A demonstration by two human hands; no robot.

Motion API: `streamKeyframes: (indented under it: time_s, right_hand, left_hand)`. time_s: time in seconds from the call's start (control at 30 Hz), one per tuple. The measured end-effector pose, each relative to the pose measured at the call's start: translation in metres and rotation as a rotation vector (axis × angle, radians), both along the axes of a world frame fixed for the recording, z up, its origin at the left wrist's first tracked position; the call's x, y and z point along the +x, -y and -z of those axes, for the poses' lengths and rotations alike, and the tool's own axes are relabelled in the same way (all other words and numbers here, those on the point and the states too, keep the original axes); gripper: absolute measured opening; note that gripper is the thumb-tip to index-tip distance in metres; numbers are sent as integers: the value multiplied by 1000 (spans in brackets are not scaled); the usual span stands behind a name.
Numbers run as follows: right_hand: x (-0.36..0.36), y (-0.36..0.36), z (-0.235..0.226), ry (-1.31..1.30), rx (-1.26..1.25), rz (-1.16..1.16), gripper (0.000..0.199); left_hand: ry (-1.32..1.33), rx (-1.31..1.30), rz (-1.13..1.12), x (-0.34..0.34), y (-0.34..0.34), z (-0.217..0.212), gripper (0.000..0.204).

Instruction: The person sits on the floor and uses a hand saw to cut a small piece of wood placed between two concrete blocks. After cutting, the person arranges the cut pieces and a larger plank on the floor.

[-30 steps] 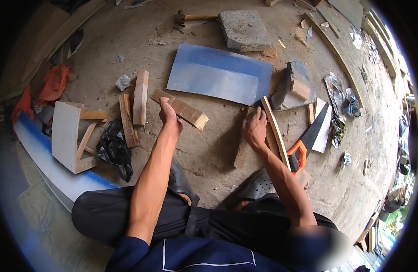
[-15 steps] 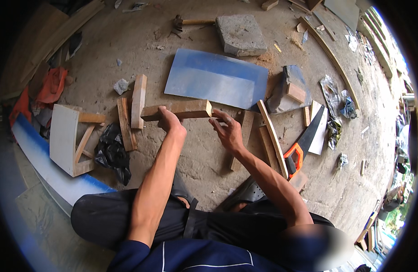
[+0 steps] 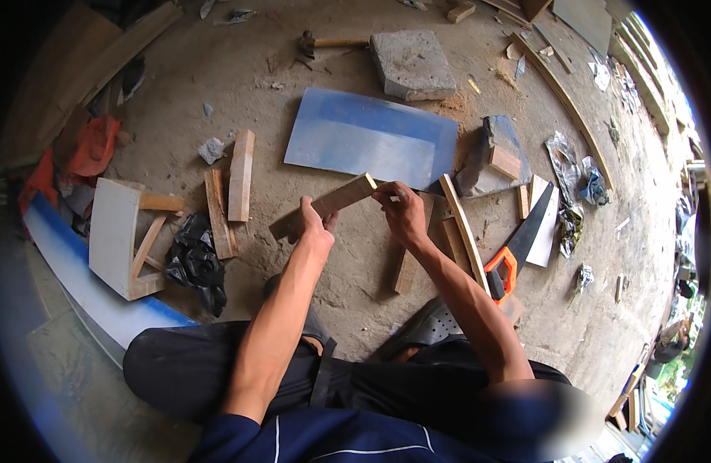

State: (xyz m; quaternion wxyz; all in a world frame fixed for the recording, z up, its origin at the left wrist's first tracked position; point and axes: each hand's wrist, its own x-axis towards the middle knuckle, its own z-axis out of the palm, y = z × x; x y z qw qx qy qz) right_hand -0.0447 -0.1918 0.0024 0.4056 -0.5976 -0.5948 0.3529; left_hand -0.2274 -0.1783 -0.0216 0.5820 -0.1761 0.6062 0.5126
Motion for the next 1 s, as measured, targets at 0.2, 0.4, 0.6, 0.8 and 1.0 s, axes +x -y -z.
streamKeyframes:
  time_s: [0.2,0.4,0.6,0.8,1.0]
  right_hand:
    - [-8,-6,16,148,-81,78,17]
    - [-36,-1,14,-98,-357,-77,32]
    - [-41,-7,19,-224,-553,-94,72]
    - [-25,-14,50,-174,-556,172,60]
    - [-33,-10,23,-114,-472,40,61]
  left_hand:
    - [51,-110,-184,8,0,0,49]
    - [114,-47,-252,9,-2,7,46]
    - [258,-43,-120,32,15,-2,38]
    - [72,-127,778,19,36,-9,49]
    - [-738,130,953,-25,8,-15,53]
